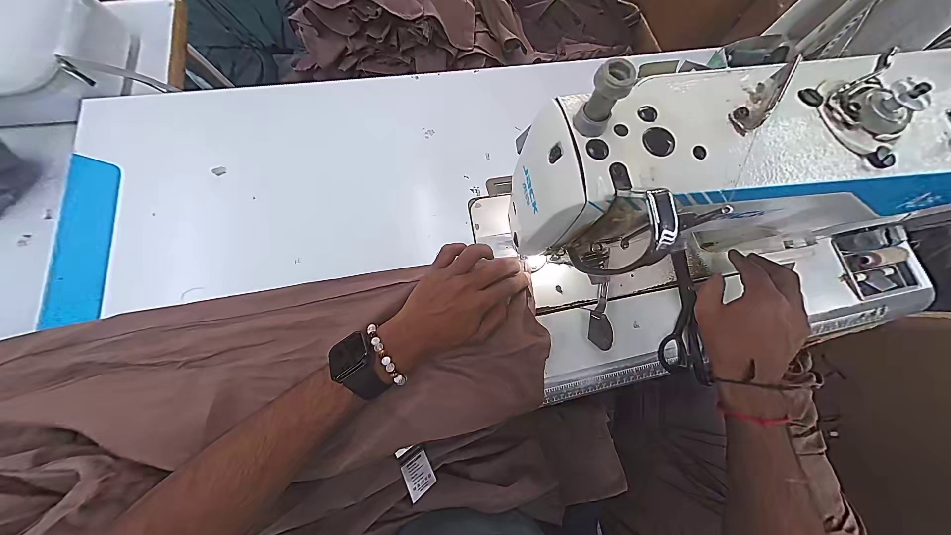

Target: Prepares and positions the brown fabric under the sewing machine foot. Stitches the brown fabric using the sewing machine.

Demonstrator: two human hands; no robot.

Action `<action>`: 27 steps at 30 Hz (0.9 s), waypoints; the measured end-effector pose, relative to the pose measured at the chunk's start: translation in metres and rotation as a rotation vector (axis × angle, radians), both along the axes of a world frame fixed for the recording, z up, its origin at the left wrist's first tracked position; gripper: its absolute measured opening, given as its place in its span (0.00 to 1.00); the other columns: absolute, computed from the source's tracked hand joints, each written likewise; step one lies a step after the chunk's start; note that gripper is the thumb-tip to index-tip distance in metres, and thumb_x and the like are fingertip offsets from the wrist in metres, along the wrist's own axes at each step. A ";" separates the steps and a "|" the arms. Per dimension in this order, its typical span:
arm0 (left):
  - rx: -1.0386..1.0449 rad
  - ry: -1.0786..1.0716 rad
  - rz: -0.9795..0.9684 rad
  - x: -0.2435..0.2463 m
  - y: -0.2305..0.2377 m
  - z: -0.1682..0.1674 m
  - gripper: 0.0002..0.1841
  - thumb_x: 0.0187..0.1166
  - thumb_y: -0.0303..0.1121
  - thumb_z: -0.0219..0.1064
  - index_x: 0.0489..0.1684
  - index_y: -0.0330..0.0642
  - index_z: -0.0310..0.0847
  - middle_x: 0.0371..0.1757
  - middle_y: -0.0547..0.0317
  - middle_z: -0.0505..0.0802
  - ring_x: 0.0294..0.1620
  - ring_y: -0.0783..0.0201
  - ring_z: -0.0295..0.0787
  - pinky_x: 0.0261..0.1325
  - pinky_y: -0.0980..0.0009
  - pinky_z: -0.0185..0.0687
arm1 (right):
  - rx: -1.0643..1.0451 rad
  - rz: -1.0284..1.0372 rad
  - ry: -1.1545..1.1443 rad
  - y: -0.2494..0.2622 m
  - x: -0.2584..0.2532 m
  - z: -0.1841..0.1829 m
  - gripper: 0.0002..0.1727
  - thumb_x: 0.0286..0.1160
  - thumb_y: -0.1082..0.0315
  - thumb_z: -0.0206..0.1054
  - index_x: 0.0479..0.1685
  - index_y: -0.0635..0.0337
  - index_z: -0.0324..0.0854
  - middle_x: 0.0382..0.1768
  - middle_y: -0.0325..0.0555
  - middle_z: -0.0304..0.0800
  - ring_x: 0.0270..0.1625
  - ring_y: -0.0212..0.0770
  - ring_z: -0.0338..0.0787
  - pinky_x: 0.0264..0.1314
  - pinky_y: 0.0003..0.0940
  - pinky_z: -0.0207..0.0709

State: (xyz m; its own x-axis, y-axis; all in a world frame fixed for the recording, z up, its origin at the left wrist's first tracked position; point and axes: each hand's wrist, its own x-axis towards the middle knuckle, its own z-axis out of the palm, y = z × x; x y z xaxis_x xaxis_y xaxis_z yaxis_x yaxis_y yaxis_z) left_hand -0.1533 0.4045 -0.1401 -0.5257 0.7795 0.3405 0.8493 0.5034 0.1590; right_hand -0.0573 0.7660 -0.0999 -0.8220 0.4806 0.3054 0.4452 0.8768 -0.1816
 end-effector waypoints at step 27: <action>0.014 -0.024 0.092 -0.003 0.001 -0.001 0.20 0.87 0.46 0.52 0.66 0.51 0.85 0.68 0.63 0.90 0.79 0.57 0.75 0.80 0.54 0.62 | -0.205 0.328 0.013 -0.200 0.011 -0.025 0.20 0.83 0.64 0.56 0.63 0.54 0.92 0.25 0.42 0.93 0.19 0.41 0.88 0.18 0.40 0.77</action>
State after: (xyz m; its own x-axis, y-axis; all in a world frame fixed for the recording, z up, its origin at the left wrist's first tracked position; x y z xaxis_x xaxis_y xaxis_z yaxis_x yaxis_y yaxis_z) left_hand -0.1562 0.4058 -0.1407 -0.6027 0.7230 0.3377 0.7957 0.5762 0.1866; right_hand -0.0465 0.5656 -0.1251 -0.9390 0.2450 0.2413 0.1437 0.9171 -0.3720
